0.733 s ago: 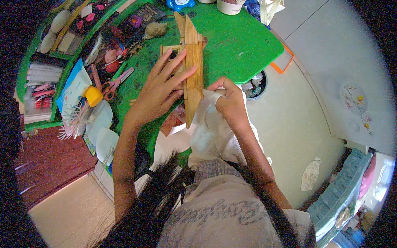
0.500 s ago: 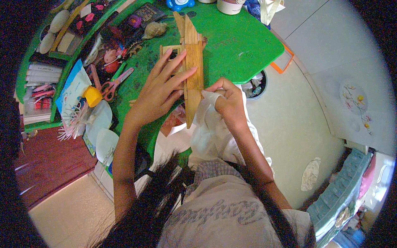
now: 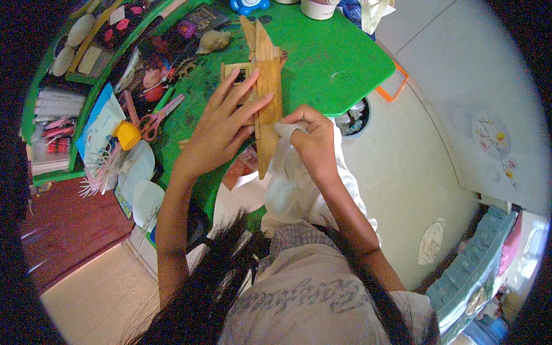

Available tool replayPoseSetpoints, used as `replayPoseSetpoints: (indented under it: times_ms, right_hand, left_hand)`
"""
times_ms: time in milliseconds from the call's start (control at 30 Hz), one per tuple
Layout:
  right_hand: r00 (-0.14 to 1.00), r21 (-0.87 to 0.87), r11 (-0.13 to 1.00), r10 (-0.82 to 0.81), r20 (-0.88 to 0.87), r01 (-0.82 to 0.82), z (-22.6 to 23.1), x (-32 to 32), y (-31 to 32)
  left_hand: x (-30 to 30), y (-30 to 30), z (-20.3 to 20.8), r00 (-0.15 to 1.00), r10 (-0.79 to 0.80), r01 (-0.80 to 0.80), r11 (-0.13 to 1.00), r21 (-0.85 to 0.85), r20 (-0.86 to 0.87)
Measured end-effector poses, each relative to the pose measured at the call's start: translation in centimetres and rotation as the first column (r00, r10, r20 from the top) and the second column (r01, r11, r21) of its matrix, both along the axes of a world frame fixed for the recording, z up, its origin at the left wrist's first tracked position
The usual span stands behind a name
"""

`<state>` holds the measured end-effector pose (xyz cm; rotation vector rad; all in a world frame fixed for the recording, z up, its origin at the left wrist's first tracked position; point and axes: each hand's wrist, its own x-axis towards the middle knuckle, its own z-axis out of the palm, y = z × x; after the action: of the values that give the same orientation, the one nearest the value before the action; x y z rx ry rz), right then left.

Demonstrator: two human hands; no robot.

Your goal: The person pulls a wet wipe from a package, wraps it around a finger, and cleans a wooden boat model by wiping down its different surfaces.

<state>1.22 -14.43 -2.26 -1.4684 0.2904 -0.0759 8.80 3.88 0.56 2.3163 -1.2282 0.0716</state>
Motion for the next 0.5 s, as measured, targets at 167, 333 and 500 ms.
replayPoseSetpoints:
  times_ms: [167,333,500]
  right_hand:
    - [1.0,0.072,0.997,0.018,-0.022,-0.016,0.1,0.1,-0.1]
    - [0.998,0.087,0.996,0.03,-0.061,-0.025,0.0,0.0,-0.7]
    - [0.997,0.122,0.993,0.019,-0.073,-0.01,-0.3,-0.1,-1.1]
  left_hand:
    - [0.1,0.1,-0.1,1.0,-0.007,0.007,1.0,-0.004,0.001]
    - [0.1,0.2,0.0,1.0,-0.017,0.017,1.0,-0.014,-0.001]
    - [0.1,0.1,0.0,1.0,-0.016,0.016,1.0,-0.007,0.013]
